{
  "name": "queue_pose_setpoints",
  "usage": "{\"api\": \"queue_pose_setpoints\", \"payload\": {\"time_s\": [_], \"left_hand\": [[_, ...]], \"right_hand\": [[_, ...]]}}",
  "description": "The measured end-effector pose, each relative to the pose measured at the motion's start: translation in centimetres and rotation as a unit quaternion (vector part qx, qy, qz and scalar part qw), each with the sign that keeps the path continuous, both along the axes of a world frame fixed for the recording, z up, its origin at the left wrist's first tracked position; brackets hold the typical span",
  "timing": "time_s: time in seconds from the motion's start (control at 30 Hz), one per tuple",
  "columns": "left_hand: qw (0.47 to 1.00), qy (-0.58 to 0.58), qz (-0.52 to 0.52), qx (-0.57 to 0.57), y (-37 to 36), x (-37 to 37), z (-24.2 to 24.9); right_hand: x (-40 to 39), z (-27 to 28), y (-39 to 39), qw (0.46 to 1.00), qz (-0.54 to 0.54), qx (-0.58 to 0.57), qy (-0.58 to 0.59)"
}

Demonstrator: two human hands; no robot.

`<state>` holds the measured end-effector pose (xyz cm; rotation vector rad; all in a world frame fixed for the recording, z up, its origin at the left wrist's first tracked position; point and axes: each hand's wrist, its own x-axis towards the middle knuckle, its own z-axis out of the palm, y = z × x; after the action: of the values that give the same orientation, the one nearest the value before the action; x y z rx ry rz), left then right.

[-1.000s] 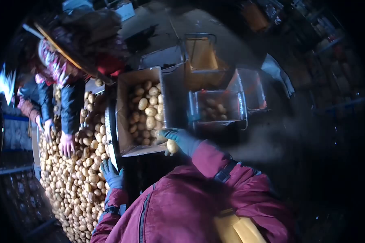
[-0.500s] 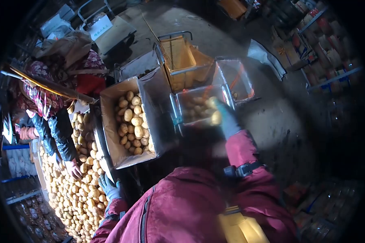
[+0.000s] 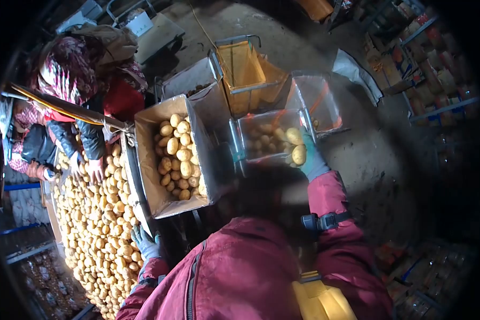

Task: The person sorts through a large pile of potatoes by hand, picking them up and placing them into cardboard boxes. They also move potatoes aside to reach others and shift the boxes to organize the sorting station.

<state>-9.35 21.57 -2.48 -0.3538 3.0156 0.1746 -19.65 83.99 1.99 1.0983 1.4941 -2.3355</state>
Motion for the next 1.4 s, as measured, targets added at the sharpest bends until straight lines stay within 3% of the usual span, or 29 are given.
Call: {"api": "queue_pose_setpoints", "payload": {"time_s": [0.23, 0.63, 0.8, 0.9, 1.0, 1.1, 1.17, 1.23, 1.3, 1.33, 1.4], "left_hand": [[1.0, 0.006, -0.009, 0.004, -0.3, 0.1, -0.4], [0.999, 0.019, 0.004, 0.031, 0.1, 0.1, 0.1], [0.999, 0.024, 0.009, 0.032, 0.3, -0.1, 0.2], [0.999, 0.027, 0.002, 0.037, 0.2, -0.1, 0.4], [0.999, 0.025, 0.009, 0.042, 0.6, -0.1, 1.0], [0.998, 0.029, 0.012, 0.046, 0.7, -0.2, 1.0], [0.998, 0.033, 0.012, 0.044, 0.6, -0.2, 0.8], [0.997, 0.046, 0.016, 0.059, 0.1, -0.1, -0.1], [0.997, 0.046, 0.026, 0.053, 0.5, -0.1, 0.2], [0.996, 0.049, 0.03, 0.063, 0.5, -0.1, 0.1], [0.995, 0.061, 0.033, 0.07, 0.3, 0.1, -0.3]], "right_hand": [[-0.1, 0.3, -6.4, 0.997, 0.048, -0.063, 0.008], [-3.6, -2.9, -10.3, 0.962, 0.252, -0.073, -0.071], [-12.3, -2.1, -8.0, 0.993, 0.116, 0.003, 0.038], [-18.2, 3.0, -6.5, 0.989, 0.087, 0.034, 0.115], [-21.0, 3.6, -6.3, 0.992, -0.007, 0.076, 0.099], [-18.8, 0.6, -7.7, 0.987, 0.106, -0.004, 0.119], [-15.7, 0.4, -11.6, 0.991, 0.115, -0.054, 0.034], [-12.9, -2.2, -14.1, 0.972, 0.208, -0.107, 0.021], [-10.8, -1.0, -18.3, 0.965, 0.231, -0.125, 0.001], [-9.7, -3.1, -19.9, 0.97, 0.197, -0.14, -0.007], [-8.2, -4.7, -23.1, 0.937, 0.271, -0.219, 0.014]]}}
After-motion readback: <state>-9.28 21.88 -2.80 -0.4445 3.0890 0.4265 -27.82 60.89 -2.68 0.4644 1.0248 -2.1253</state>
